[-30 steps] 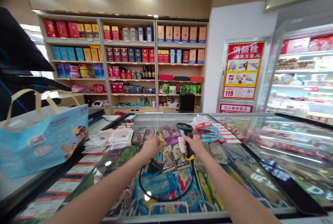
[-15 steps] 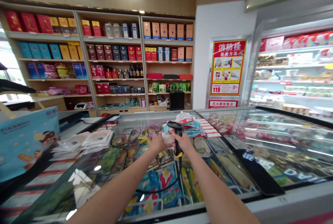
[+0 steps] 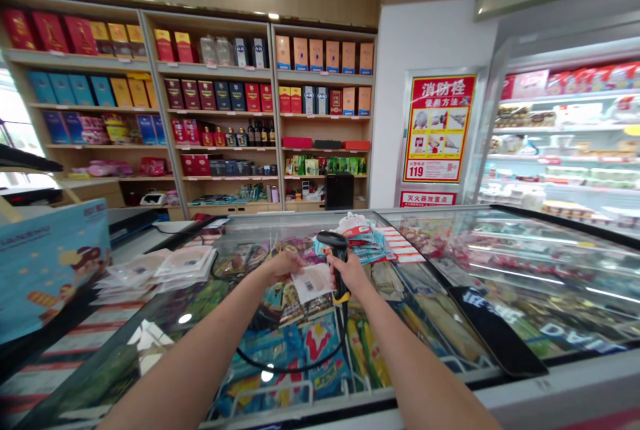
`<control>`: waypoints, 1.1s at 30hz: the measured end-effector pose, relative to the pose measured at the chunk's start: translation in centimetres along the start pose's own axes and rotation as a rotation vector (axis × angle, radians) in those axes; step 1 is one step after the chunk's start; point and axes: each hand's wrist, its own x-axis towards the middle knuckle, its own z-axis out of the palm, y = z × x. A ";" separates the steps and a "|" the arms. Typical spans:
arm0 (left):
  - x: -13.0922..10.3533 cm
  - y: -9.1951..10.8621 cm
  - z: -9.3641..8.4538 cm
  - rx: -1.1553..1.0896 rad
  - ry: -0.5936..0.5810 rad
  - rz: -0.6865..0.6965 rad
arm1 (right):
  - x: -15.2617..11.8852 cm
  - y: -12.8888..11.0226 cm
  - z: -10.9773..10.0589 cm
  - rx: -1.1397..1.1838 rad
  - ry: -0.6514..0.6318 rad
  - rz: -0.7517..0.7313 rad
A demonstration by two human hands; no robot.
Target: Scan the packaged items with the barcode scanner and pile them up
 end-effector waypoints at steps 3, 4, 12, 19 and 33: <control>0.4 -0.7 -1.0 -0.270 -0.050 -0.050 | -0.1 0.0 0.0 0.012 -0.003 0.017; 0.5 -0.9 -1.1 -0.350 0.020 -0.019 | -0.1 0.0 0.1 0.013 0.000 0.025; 2.0 -1.8 1.3 -0.515 0.391 0.163 | 0.2 0.5 -0.7 -0.066 -0.017 0.034; 1.9 -1.7 1.3 -0.465 0.359 0.178 | -0.2 0.3 -1.0 -0.155 -0.068 0.080; 2.1 -2.1 1.4 -0.472 0.373 0.194 | -0.6 0.3 -0.9 -0.206 -0.124 0.110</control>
